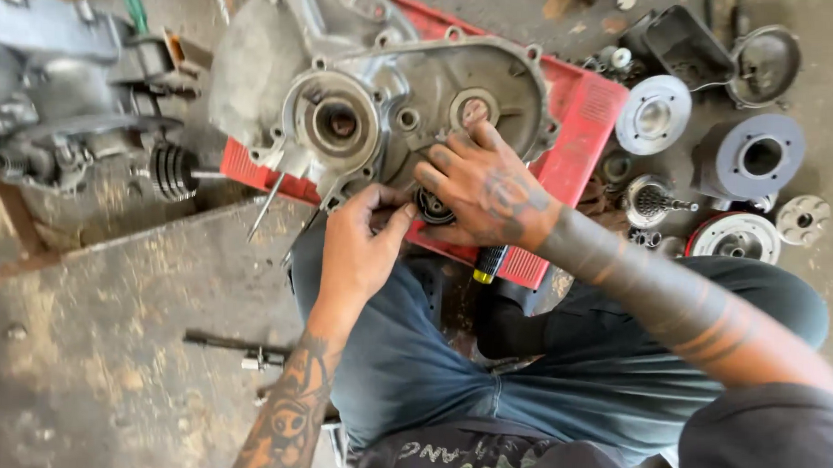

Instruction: The person sits on the floor of a repair workshop and assembles a motorcycle engine crankcase. They fit a bearing and gear into the casing, press components into place by hand, and use a screwdriver to help seat and adjust parts on the casing.

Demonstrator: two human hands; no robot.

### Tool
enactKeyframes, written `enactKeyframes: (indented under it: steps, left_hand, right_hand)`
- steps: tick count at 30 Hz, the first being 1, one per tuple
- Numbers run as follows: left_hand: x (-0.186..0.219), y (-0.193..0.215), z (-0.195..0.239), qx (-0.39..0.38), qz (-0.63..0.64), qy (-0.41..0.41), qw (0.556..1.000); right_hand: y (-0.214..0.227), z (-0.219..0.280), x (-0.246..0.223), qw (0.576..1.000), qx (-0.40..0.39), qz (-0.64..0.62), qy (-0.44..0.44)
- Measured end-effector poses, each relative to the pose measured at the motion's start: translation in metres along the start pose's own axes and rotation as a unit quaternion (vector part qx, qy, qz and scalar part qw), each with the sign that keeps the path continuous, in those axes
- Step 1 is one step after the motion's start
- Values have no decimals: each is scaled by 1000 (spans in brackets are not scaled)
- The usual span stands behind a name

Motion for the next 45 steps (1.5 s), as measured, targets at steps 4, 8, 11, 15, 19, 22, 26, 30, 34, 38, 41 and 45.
enactKeyframes:
  steps: [4, 8, 11, 15, 19, 22, 26, 30, 34, 38, 41, 45]
  left_hand:
    - [13, 28, 8, -20, 115, -12, 993]
    - [-5, 87, -7, 198, -57, -73, 976]
    - [-36, 88, -12, 199, -124, -15, 972]
    - [-46, 70, -27, 198, -99, 25, 975]
    - [-71, 50, -41, 249, -84, -20, 965]
    - [-86, 45, -53, 261, -110, 37, 958]
    - [-84, 47, -67, 282, -103, 42, 953]
    - [-100, 55, -74, 294, -73, 43, 952]
    - [-89, 64, -77, 292, -60, 59, 953]
    - [-76, 69, -83, 291, -11, 37, 956]
    - [-78, 69, -80, 290, 16, 31, 956]
    - [-81, 80, -85, 246, -18, -1, 969]
  right_hand:
    - [53, 9, -7, 991, -58, -79, -95]
    - [87, 17, 24, 959, 148, -55, -235]
    - [51, 30, 36, 907, 136, -148, -369]
    - [14, 40, 48, 829, 114, -242, -490]
    - [2, 44, 51, 799, 140, -269, -519]
    - [2, 52, 42, 799, 158, -261, -518]
    - [24, 50, 12, 775, 191, -290, -527]
    - [15, 54, 6, 763, 226, -283, -535]
    - [7, 54, 9, 754, 224, -302, -539]
    - [-6, 61, 19, 702, 300, -397, -509]
    - [-13, 66, 13, 674, 328, -435, -498]
    - [-9, 66, 13, 668, 324, -455, -491]
Point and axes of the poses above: each hand's wrist, its own z-axis away from the middle knuckle, its own y-axis out of the back of the hand, x = y × z, the point moved 1 cm from there along -z, towards the middle knuckle, and after that the axes turned 4 degrees about -z, right-handed, at the moved point
